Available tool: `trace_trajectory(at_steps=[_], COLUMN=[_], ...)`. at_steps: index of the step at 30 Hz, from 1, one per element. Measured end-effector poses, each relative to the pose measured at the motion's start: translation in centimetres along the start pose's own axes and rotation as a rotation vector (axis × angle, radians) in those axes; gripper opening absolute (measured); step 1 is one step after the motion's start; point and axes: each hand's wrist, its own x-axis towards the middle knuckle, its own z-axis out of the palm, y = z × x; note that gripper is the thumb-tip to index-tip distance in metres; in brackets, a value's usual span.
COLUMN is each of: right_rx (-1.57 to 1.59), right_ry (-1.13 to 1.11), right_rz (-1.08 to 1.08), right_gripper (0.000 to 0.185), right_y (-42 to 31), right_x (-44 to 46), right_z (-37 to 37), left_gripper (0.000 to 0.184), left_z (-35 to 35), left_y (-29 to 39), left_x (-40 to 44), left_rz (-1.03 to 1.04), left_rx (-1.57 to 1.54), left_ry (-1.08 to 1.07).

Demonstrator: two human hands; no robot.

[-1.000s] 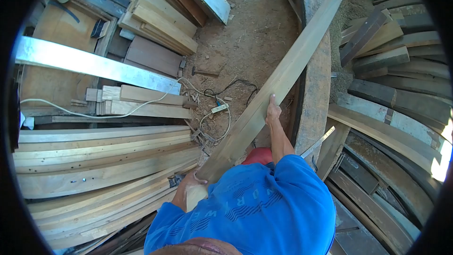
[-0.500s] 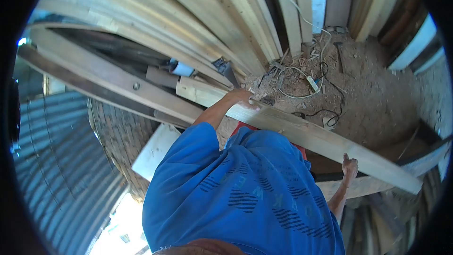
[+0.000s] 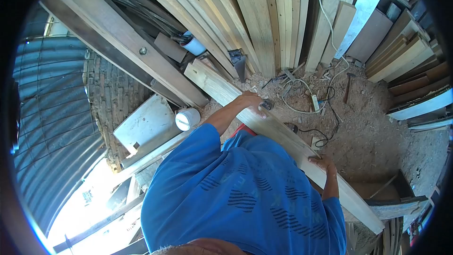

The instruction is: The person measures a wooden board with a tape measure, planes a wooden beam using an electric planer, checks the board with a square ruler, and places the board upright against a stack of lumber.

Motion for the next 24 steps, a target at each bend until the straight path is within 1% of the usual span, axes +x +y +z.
trace_trajectory(at_steps=[1, 2, 4, 7, 9, 11, 13, 14, 15, 16, 17, 18, 21, 22, 24], right_rx=[0.020, 0.035, 0.062, -0.030, -0.087, -0.140, -0.178, -0.199, -0.208, -0.223, -0.242, -0.194, -0.193, -0.106, -0.039], right_ry=[0.002, -0.002, -0.012, 0.143, 0.146, 0.152, 0.177, 0.160, 0.177, 0.189, 0.198, 0.282, 0.360, 0.306, 0.314], right_rz=[-0.004, 0.003, 0.017, 0.005, -0.011, -0.035, -0.062, -0.087, -0.107, -0.124, -0.139, -0.192, -0.161, -0.140, -0.221], right_gripper=[0.068, 0.072, 0.080, 0.088, 0.093, 0.096, 0.097, 0.093, 0.092, 0.090, 0.089, 0.085, 0.079, 0.075, 0.070], right_y=[-0.2, 0.2, -1.7, -0.2, -2.2, -5.1, -7.5, -8.9, -10.0, -10.8, -11.4, -11.6, -16.1, -17.0, -16.3], right_x=[-0.2, -0.2, -1.5, 1.9, 1.3, -0.1, -1.1, -2.0, -2.6, -3.1, -3.6, -3.9, -9.3, -10.5, -11.2], right_z=[0.1, 0.2, -0.1, 1.7, 1.2, 0.7, 0.0, -0.4, -0.2, -0.2, 0.1, 0.9, 0.8, 0.8, 1.3], left_gripper=[0.090, 0.087, 0.083, 0.087, 0.084, 0.088, 0.091, 0.091, 0.091, 0.091, 0.091, 0.091, 0.099, 0.101, 0.105], left_z=[0.0, 0.4, 1.5, 6.0, 9.6, 14.1, 19.3, 21.1, 21.6, 19.5, 16.2, 13.8, 12.0, 12.1, 11.3], left_y=[0.0, 0.3, -0.1, -1.1, -2.2, -3.6, -5.7, -5.4, -4.4, -2.6, 0.3, 2.2, 0.6, 0.0, -1.3], left_x=[-0.2, -0.2, -0.8, -3.8, -6.9, -7.1, -3.4, -1.1, 1.0, 1.2, -0.3, -1.4, -2.4, -2.8, -3.0], left_rz=[-0.011, -0.003, 0.012, -0.208, -0.572, -0.872, -0.751, -0.545, -0.318, -0.180, -0.036, 0.112, 0.129, 0.138, 0.189], left_rx=[-0.019, -0.039, -0.080, -0.277, -0.555, -0.825, -1.465, -1.794, -2.105, -2.273, -2.441, -2.608, -2.853, -2.811, -2.718], left_ry=[-0.012, 0.108, 0.347, 1.239, 1.300, 1.197, 0.916, 0.822, 0.683, 0.720, 0.748, 0.773, 0.883, 0.952, 1.081])
